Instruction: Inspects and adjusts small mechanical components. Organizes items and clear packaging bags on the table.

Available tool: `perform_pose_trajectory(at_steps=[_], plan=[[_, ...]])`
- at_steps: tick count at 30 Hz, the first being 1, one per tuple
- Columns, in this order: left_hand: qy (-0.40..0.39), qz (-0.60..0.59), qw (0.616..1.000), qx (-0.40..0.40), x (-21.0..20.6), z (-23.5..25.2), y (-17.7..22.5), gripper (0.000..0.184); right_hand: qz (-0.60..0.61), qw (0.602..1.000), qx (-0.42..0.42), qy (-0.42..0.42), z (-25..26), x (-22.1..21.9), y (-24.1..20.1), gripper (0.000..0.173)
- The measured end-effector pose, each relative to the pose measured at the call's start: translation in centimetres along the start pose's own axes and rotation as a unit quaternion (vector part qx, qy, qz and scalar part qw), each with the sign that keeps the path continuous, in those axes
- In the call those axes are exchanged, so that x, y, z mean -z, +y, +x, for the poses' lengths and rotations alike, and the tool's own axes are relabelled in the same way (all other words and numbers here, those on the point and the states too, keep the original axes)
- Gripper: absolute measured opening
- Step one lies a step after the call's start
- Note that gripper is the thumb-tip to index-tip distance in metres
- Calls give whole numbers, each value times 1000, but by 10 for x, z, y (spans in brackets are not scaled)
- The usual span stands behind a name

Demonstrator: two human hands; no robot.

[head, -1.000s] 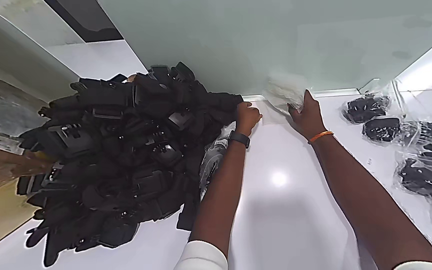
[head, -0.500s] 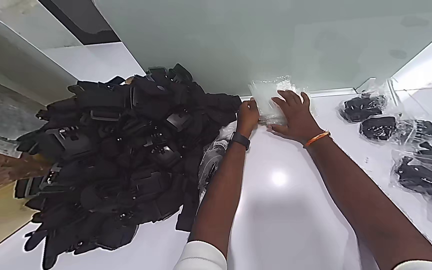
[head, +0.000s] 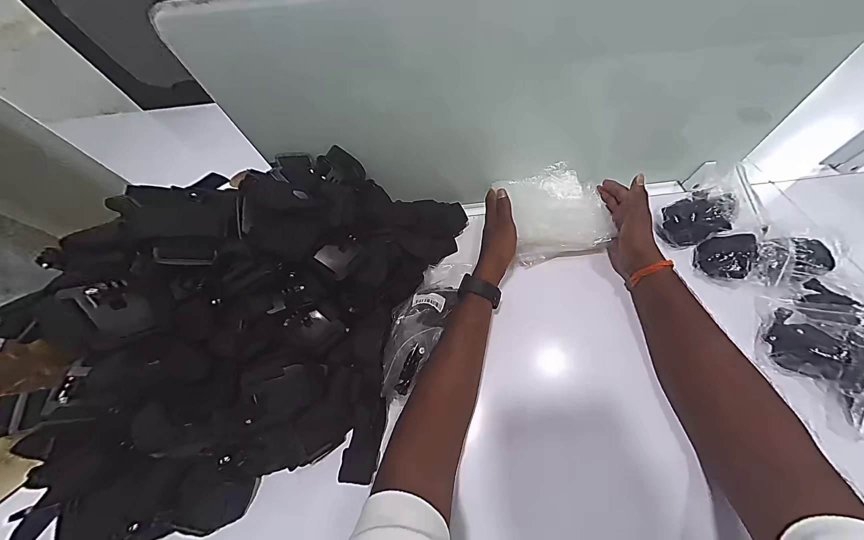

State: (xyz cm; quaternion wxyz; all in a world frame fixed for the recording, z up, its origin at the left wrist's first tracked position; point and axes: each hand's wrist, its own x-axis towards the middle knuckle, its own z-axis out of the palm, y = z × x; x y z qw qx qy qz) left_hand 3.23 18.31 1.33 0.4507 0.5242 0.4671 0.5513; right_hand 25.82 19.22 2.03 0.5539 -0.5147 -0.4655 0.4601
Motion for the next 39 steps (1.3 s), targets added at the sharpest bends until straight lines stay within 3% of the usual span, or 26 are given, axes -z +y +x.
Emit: perform_pose_trajectory(at_steps=[4,7,10,12,15,18,24,28,39], plan=[[3,74,997,-8,-12,13,2,69,13,999,9,-46,-2,-8,4,79],[80,42,996,-9,-7,8,16,61,2,999,35,22,7,0,3,73],[117,19,993,-4,7,8,-2,63,-109,986,116,43,6,3,11,61],[101,-13,995,-12,12,8,-7,63,-301,916,265,11,-6,2,1,69],[61,-55,996,-34,9,6,-11,62,-468,754,456,-60,-24,-20,-16,100],[35,-56,998,-24,5,5,-17,63,-556,694,430,-155,-36,-49,-15,107],[43,-63,997,-3,5,6,-17,63,-590,705,367,-142,-22,-65,-10,115],[84,9,996,4,7,6,-13,62,-587,699,370,-173,-25,-58,-11,125],[28,76,994,-69,1,4,-19,58,-576,706,397,-113,-15,-52,-7,97]])
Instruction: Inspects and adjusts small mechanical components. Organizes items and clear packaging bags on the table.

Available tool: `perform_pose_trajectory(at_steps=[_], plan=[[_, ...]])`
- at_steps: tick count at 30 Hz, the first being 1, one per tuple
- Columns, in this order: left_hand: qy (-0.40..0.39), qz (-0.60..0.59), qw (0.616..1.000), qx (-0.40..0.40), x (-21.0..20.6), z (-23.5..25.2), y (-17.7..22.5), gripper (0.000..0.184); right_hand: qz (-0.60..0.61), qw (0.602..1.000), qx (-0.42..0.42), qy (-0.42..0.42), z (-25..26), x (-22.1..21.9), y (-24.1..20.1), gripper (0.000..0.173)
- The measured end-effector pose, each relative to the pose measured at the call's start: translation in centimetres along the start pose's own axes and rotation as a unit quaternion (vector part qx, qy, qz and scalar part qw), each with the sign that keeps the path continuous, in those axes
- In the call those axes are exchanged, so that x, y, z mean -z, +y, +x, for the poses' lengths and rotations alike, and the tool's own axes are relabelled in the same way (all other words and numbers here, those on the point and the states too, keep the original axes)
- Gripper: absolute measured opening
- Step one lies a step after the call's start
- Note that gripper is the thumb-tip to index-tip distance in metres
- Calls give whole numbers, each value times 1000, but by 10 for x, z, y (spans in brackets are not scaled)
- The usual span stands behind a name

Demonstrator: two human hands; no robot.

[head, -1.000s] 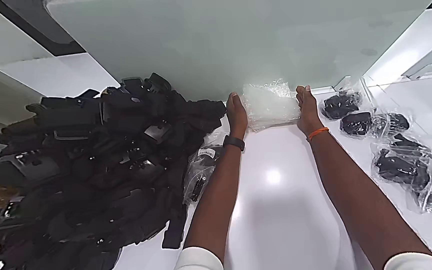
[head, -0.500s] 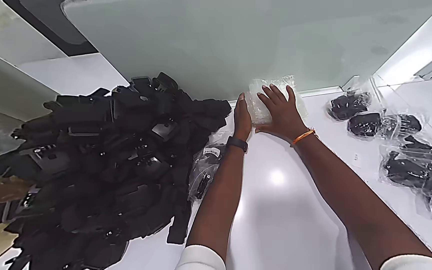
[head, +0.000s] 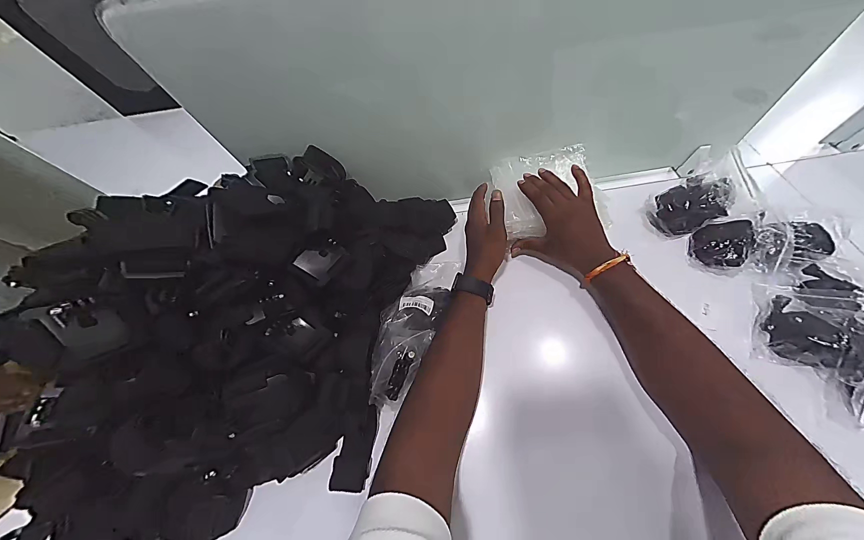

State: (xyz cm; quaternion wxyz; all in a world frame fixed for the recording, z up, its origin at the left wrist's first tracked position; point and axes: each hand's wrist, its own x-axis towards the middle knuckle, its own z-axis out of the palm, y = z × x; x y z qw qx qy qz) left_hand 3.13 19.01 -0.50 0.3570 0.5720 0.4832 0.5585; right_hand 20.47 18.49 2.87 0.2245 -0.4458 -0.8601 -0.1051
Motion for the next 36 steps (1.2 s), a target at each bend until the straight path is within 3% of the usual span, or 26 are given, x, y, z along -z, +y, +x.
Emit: perform_pose_trajectory(at_steps=[4,6,10,13,17,19,22,27,33,36], plan=[[28,-38,999,-5,3,-3,-2,58,15,1000,-1,-10,1,9,-5,117],[51,-30,997,-39,6,-5,0,58,36,998,8,46,-5,24,-1,119],[88,142,968,-188,8,-12,11,66,66,977,-52,194,-25,93,21,93],[44,288,916,-276,-6,-26,28,85,117,960,-136,213,-51,135,49,73],[-39,409,853,-321,-28,-38,38,83,161,950,-265,39,-90,132,61,47],[-78,439,844,-298,-31,-41,40,83,226,947,-209,-87,-102,115,58,29],[-76,473,836,-267,-30,-34,33,85,307,923,-85,-217,-99,81,56,20],[-63,499,832,-234,-20,-26,28,80,201,958,-104,-175,-65,64,69,32],[-38,491,841,-223,-17,-23,25,76,214,953,-108,-185,-45,80,75,20],[-52,490,843,-217,-18,-23,24,78,199,949,-192,-152,-42,84,76,43]])
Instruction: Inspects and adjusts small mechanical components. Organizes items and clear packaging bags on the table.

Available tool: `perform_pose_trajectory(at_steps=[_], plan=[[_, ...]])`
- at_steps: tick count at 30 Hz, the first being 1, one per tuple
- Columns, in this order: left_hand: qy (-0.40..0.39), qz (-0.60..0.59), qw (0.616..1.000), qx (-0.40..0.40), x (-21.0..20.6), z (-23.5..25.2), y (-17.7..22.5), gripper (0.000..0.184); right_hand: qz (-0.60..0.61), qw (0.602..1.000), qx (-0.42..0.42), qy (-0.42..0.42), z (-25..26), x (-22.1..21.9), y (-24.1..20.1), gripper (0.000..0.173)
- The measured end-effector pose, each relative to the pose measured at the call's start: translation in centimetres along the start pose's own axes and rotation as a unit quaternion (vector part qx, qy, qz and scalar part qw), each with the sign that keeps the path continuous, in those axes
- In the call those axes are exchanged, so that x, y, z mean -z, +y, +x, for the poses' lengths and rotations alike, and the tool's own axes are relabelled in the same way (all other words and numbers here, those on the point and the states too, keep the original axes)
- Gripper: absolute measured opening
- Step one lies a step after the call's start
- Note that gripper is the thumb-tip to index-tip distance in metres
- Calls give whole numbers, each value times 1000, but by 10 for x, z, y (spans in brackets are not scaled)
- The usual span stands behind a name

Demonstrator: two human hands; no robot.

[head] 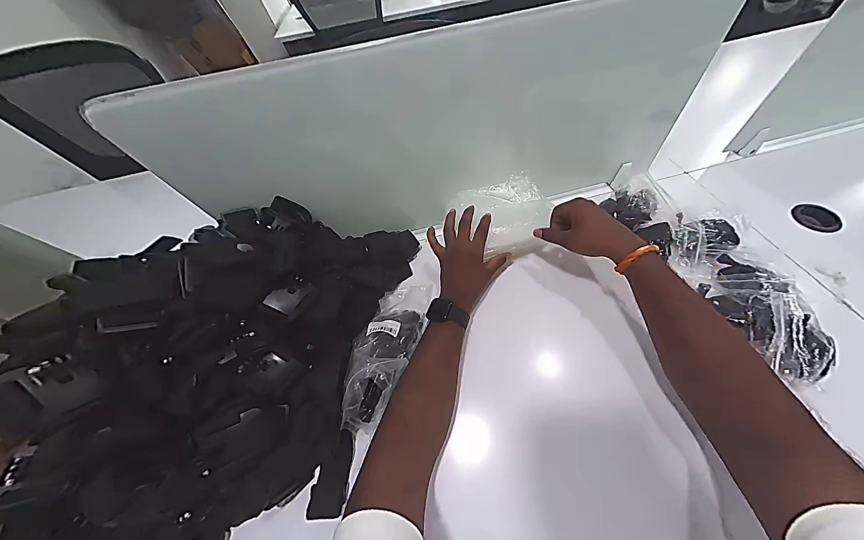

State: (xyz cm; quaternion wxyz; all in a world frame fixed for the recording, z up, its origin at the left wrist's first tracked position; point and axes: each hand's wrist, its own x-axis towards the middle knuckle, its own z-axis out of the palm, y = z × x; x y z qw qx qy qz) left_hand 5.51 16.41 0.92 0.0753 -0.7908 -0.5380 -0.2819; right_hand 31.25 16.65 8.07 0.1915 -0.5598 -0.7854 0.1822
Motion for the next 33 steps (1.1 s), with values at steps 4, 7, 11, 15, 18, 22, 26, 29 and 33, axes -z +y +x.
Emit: perform_pose_trajectory(at_steps=[4,7,11,15,18,22,26,29,33], plan=[[-10,4,1000,-4,1,0,2,83,130,970,-142,145,6,-10,7,56],[-25,17,999,-9,1,0,8,87,227,937,-242,105,21,-25,6,69],[-48,19,999,14,-2,0,9,87,258,908,-324,64,42,-30,-6,73],[-63,25,997,46,-6,1,6,84,270,893,-359,17,53,-29,-13,73],[-74,12,995,59,-6,2,5,80,289,885,-364,-9,57,-33,-13,63],[-54,-15,997,58,-1,1,0,69,290,887,-360,-19,52,-34,-23,43],[0,8,999,44,3,2,-8,55,332,880,-339,-33,52,-21,-33,28],[18,23,999,30,8,4,-5,58,360,871,-334,-27,54,-13,-43,24],[-5,29,1000,11,12,5,7,85,394,857,-332,-23,58,-17,-51,23]])
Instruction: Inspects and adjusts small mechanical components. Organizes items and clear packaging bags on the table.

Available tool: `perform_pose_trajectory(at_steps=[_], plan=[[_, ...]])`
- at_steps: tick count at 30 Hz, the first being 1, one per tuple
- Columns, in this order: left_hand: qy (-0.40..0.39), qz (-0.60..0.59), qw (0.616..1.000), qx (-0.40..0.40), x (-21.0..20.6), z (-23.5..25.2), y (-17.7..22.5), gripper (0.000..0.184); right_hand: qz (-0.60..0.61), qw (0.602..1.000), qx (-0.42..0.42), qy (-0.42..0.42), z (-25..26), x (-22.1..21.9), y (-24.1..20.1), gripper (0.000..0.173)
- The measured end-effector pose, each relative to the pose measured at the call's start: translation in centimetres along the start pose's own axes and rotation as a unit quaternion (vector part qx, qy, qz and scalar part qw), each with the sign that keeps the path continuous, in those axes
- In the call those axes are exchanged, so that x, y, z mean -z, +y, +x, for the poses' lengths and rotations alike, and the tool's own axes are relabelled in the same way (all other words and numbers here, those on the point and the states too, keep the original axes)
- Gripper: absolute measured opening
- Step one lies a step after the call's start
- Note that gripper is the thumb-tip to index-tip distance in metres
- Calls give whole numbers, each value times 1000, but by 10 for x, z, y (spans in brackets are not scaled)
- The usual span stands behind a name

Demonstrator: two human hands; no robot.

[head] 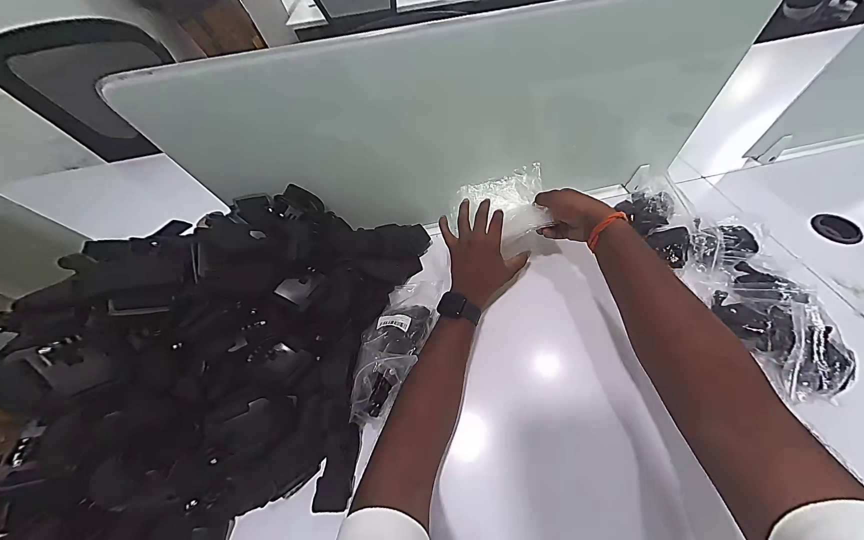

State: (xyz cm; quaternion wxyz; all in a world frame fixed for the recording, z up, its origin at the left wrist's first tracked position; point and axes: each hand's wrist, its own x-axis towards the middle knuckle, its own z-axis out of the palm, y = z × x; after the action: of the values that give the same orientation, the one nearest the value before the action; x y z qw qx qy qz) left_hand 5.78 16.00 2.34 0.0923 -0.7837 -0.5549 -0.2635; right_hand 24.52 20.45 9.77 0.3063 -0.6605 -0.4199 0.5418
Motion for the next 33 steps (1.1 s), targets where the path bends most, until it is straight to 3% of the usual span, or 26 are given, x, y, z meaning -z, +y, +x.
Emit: perform_pose_trajectory(at_steps=[2,4,6,7,10,12,14,19,24,30,33], plan=[[-10,9,1000,3,-4,0,2,72,32,999,-4,-16,0,-3,1,32],[-1,-1,1000,21,-5,1,-1,51,62,997,-4,-44,0,-1,1,57],[1,-7,999,32,-5,2,-5,43,49,999,4,-11,-2,4,3,79],[1,-8,999,34,-6,3,-6,41,15,999,16,25,-1,5,7,82],[8,-8,999,30,-8,3,-8,39,-220,967,52,115,17,7,29,64],[14,-8,1000,26,-9,3,-7,38,-350,927,57,119,14,-2,38,62],[21,-10,999,24,-10,2,-7,37,-400,909,60,99,9,-15,40,61],[41,-7,999,28,-10,1,-9,36,-381,921,64,50,12,-33,36,33],[76,2,996,34,-12,1,-11,36,-310,951,7,7,14,-32,41,23],[81,0,996,35,-12,0,-12,35,-255,967,11,15,11,-24,52,29],[46,-12,999,20,-9,0,-11,42,-256,966,20,22,6,-16,50,47]])
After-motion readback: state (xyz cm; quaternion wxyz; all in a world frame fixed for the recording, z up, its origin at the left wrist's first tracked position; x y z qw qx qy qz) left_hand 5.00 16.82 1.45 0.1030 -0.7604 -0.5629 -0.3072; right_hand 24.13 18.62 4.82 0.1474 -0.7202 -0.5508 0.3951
